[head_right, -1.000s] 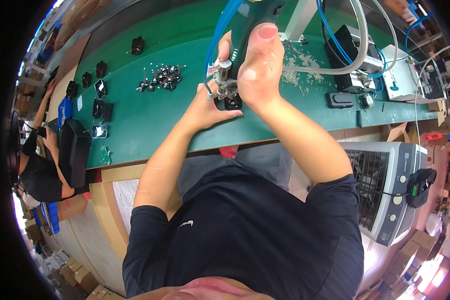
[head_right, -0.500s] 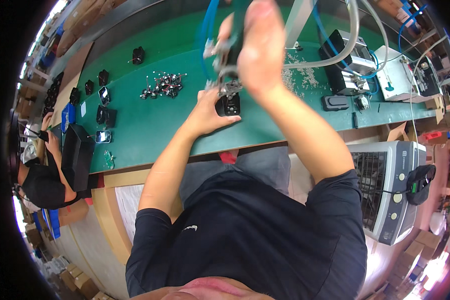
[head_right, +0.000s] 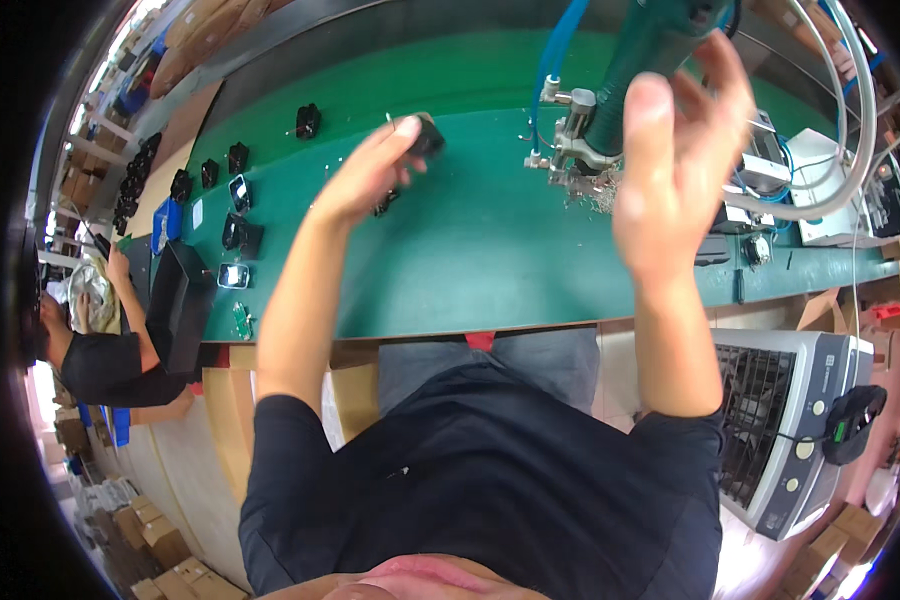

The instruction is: The person assembles small electronic components into plastic housings using a pneumatic screwdriver on a factory production line.

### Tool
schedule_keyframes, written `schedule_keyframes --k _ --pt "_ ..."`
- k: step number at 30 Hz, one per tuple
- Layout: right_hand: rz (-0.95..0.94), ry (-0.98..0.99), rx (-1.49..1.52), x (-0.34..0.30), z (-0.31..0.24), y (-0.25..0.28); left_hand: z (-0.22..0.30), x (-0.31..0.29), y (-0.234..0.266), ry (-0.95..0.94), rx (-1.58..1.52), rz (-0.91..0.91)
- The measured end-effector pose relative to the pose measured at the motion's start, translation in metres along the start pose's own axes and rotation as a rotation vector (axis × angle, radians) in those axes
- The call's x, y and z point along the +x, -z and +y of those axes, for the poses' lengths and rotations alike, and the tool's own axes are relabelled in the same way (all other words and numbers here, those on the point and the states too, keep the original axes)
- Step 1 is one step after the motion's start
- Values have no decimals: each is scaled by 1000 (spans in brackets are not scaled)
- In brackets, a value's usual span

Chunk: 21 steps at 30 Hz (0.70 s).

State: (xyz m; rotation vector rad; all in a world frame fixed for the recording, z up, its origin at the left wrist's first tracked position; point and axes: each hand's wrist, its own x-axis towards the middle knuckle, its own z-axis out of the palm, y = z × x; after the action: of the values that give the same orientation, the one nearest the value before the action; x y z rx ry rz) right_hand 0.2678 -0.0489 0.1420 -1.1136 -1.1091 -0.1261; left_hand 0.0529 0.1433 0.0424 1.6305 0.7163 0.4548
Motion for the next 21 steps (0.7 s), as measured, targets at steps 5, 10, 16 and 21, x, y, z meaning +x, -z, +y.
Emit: schedule_keyframes --k 5,10,16,21 --pt "-480 308 -264 -78 3 2 -27 98 66 -77 1002 409" --pt "-941 -17 -169 -138 51 -36 -40 98 89 85 1233 302" --pt "-1027 -134 -136 -121 60 -101 -27 -29 117 -561 763 605" --pt "-939 171 -237 -130 64 -178 -83 -239 79 -320 752 920"
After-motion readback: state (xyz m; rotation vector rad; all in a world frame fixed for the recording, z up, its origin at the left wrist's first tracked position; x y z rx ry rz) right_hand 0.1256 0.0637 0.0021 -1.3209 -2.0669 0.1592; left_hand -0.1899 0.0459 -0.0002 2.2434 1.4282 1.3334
